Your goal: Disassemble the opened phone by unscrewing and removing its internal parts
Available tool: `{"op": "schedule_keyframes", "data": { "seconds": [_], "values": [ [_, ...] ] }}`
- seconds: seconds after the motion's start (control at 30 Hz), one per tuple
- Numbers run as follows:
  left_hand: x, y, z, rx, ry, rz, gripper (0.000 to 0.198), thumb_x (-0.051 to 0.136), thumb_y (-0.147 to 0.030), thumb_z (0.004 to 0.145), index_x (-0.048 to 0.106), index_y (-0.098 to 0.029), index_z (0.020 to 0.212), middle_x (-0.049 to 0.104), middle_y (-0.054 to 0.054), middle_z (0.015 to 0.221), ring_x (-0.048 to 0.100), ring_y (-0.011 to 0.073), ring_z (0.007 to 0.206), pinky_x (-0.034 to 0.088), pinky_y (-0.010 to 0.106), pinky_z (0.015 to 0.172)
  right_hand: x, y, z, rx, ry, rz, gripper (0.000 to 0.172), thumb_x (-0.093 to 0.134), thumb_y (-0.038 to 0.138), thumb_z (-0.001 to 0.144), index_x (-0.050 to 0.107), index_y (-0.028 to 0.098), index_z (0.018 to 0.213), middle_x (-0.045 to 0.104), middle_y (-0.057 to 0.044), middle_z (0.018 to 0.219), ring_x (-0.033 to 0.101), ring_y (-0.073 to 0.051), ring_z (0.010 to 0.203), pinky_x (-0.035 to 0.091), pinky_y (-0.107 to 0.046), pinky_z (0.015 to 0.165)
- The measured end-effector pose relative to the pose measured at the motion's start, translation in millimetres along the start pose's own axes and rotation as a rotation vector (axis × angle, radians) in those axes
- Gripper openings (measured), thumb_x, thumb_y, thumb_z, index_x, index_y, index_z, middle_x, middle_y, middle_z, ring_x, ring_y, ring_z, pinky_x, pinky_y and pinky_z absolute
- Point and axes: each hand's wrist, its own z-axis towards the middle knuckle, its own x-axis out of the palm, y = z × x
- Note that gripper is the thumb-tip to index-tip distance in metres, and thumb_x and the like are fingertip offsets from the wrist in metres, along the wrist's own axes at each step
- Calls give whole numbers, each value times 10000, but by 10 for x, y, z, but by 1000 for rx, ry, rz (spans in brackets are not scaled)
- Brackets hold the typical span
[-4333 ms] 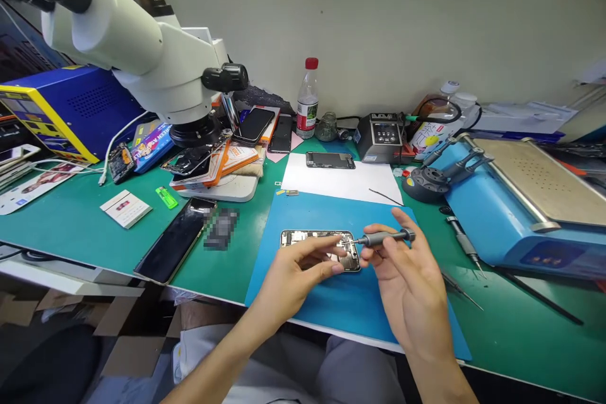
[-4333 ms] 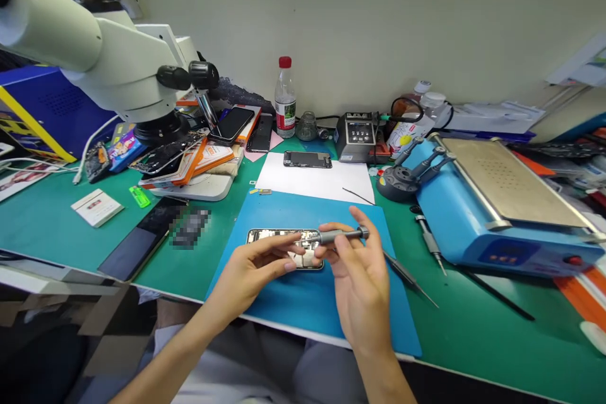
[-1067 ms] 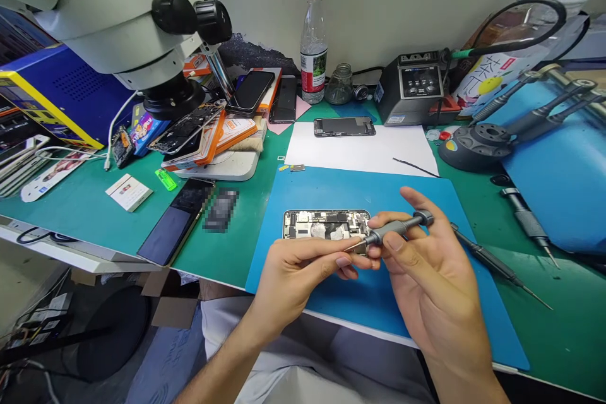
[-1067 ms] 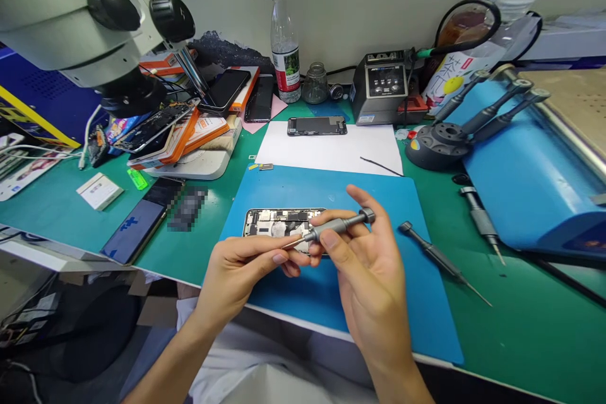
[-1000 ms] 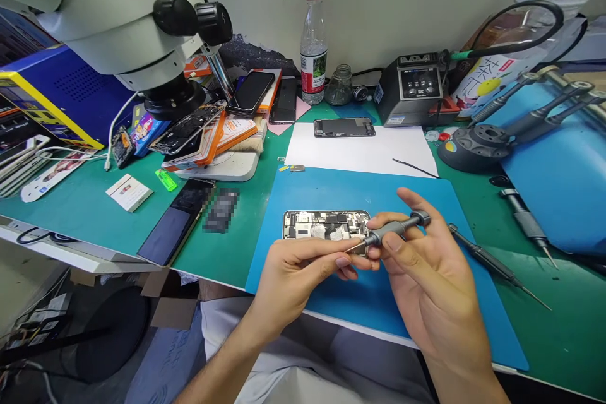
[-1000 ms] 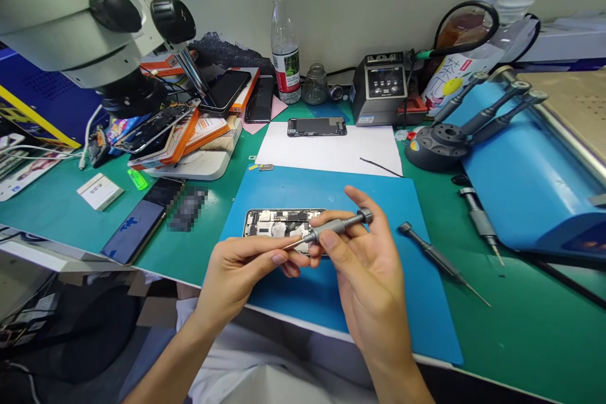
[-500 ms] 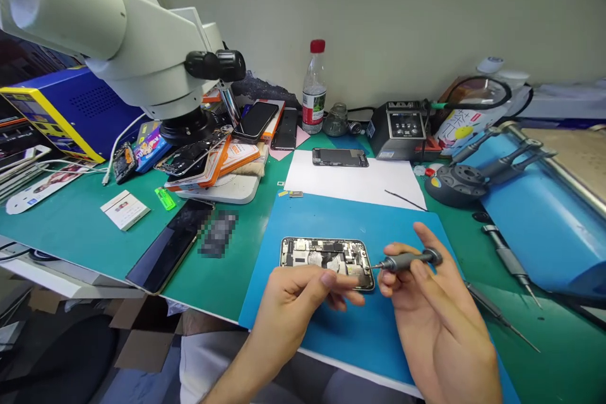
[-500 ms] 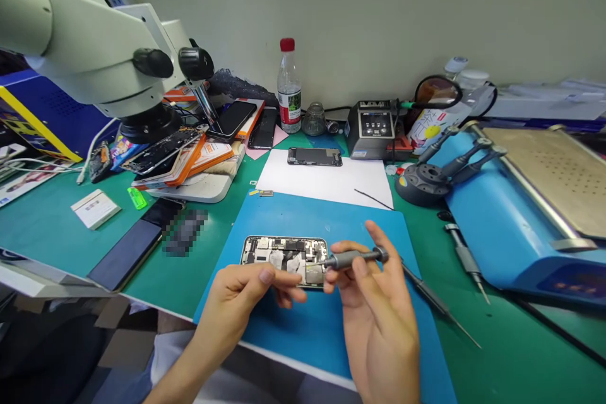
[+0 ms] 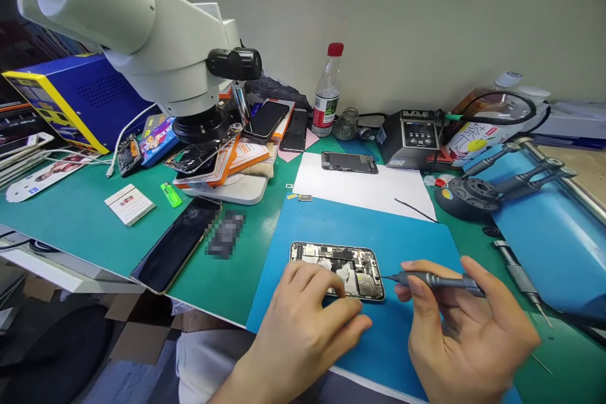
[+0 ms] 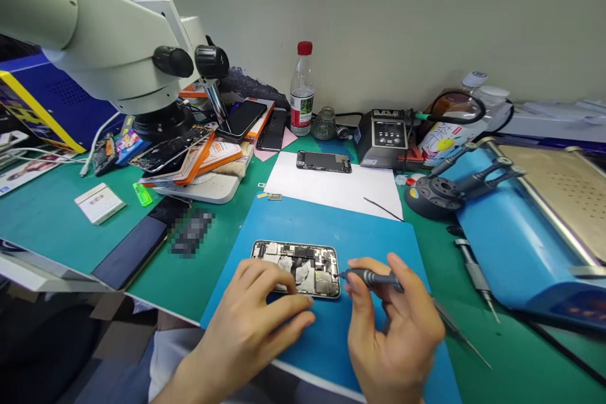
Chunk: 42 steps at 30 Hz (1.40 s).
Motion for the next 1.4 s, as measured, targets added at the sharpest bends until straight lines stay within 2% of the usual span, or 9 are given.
{"op": "schedule_keyframes", "data": {
  "seconds": [0.13, 0.23, 0.47, 0.57, 0.73, 0.93, 1.1, 1.2, 1.4],
  "values": [
    [25, 59, -58, -37, 83, 16, 140, 682, -323, 1122, 789, -279, 1201, 702, 30, 1095, 629, 211, 1053, 458, 379, 935, 38, -28, -43, -20, 55, -32, 387, 818, 191, 949, 685, 195, 1313, 830, -84, 970, 793, -176, 699, 685, -272, 610],
    [52, 64, -87, -35, 107, 47, 166, 686, -287, 1116, 777, -301, 1254, 676, 31, 1121, 601, 215, 1077, 450, 386, 956, 48, -37, -49, 8, 65, -41, 403, 820, 209, 953, 683, 200, 1333, 829, -79, 966, 795, -176, 704, 682, -263, 611],
    [100, 90, -79, -5, 79, 109, 182, 746, -296, 1079, 790, -298, 1255, 665, 26, 1077, 587, 212, 1038, 451, 389, 934, 42, 19, -3, 106, 56, -24, 367, 818, 303, 959, 687, 220, 1292, 829, -73, 937, 774, -191, 636, 661, -285, 547],
    [97, 79, -78, 0, 73, 121, 204, 742, -299, 1080, 791, -291, 1278, 659, 29, 1060, 582, 215, 1021, 445, 396, 934, 63, 67, 16, 119, 57, -13, 365, 825, 310, 951, 691, 235, 1283, 831, -73, 928, 809, -227, 703, 656, -301, 538],
    [67, 65, -69, -26, 185, 134, 280, 673, -344, 1124, 752, -289, 1388, 647, 40, 1092, 572, 227, 1054, 427, 401, 932, 85, 92, 9, 142, 42, -24, 416, 829, 300, 944, 687, 255, 1333, 835, -61, 941, 812, -234, 728, 694, -351, 597],
    [43, 56, -62, -10, 230, 163, 295, 613, -338, 1153, 753, -260, 1400, 616, 34, 988, 535, 220, 936, 377, 387, 858, 100, 77, -5, 90, 14, -22, 519, 865, 211, 900, 690, 233, 1388, 829, -69, 938, 816, -257, 785, 725, -406, 655],
    [54, 40, -85, 6, 196, 167, 286, 618, -302, 1148, 772, -234, 1379, 592, 26, 917, 506, 217, 869, 339, 381, 811, 79, 34, -60, 62, 94, -17, 486, 807, 178, 950, 671, 252, 1411, 819, -62, 973, 807, -223, 783, 697, -356, 625],
    [48, 35, -87, -23, 209, 139, 283, 612, -312, 1152, 773, -243, 1375, 585, 22, 923, 508, 215, 877, 341, 381, 815, 66, 17, -80, 62, 137, -37, 466, 800, 162, 950, 683, 252, 1391, 822, -66, 1005, 822, -229, 827, 714, -356, 663],
    [41, 37, -69, -67, 249, 114, 287, 598, -312, 1158, 762, -249, 1385, 601, 26, 956, 507, 219, 906, 345, 388, 837, 85, 13, -81, 7, 234, 4, 613, 786, 98, 943, 606, 300, 1493, 806, -37, 1039, 823, -208, 899, 730, -350, 745]
  ]
}}
